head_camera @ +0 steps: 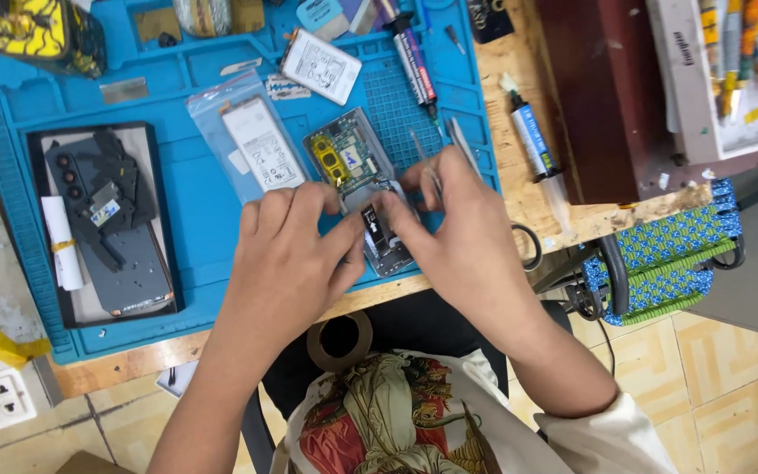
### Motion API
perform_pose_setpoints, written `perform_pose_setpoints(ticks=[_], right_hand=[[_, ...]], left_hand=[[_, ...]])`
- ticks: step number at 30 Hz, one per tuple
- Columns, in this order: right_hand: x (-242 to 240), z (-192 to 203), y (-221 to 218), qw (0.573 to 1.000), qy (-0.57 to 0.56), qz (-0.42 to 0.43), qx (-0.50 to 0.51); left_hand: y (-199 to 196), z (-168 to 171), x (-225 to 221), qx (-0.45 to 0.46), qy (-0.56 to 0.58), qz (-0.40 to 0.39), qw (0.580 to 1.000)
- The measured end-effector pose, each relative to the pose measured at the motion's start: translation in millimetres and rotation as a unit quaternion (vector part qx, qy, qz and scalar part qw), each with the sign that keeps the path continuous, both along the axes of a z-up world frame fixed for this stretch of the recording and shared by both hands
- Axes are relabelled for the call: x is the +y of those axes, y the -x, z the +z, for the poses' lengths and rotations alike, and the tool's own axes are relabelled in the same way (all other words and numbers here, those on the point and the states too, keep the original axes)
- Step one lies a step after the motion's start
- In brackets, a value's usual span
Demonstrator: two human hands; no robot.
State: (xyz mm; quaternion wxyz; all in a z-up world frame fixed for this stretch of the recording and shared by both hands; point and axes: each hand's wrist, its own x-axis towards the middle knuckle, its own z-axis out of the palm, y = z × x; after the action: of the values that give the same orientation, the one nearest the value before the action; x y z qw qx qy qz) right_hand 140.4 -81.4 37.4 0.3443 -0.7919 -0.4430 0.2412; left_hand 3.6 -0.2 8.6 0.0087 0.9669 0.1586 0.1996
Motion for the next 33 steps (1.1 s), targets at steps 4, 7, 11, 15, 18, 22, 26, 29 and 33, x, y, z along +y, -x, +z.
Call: perform_pose_setpoints(ticks=[4, 7, 11, 15, 18, 22, 26, 29, 33], right_hand=[[-6.2, 8.9, -1.9, 0.999, 0.002, 0.013, 0.031], [-16.9, 22.5, -4.8, 0.998, -0.001, 0.005, 0.062], [-40.5, 31.6, -6.9, 0.997, -0.033, -0.064, 0.007], [-68.3, 22.6, 5.9, 0.995, -0.043, -0.084, 0.024], [-80.8, 3.0, 20.0, 0.994, -0.049, -0.085, 0.045], [-76.5, -4.4, 41.5, 0.987, -0.130, -0.068, -0.060], [-53.5, -11.2, 54.9, 0.958, -0.172, -0.059, -0.222], [-43.6, -22.9, 53.3, 0.959, -0.122, -0.067, -0.248], [-33.8, -41.7, 48.3, 0.948, -0.095, -0.064, -0.296]], left_hand=[[1.9, 6.2, -1.5, 0.008, 0.067, -0.038, 0.997], [4.5, 5.7, -0.3, 0.017, 0.091, -0.061, 0.994], [4.4, 1.4, -1.7, 0.013, 0.089, -0.047, 0.995], [2.8, -9.5, -4.4, 0.014, 0.038, -0.015, 0.999], [3.0, -13.7, -7.3, -0.004, 0.026, 0.012, 1.000], [5.6, -4.0, -11.9, 0.004, 0.086, -0.020, 0.996], [4.4, 14.9, -18.3, -0.012, 0.148, -0.028, 0.989], [11.1, 0.5, -12.9, -0.026, 0.159, 0.001, 0.987], [20.7, 8.6, -15.5, -0.044, 0.129, 0.067, 0.988]])
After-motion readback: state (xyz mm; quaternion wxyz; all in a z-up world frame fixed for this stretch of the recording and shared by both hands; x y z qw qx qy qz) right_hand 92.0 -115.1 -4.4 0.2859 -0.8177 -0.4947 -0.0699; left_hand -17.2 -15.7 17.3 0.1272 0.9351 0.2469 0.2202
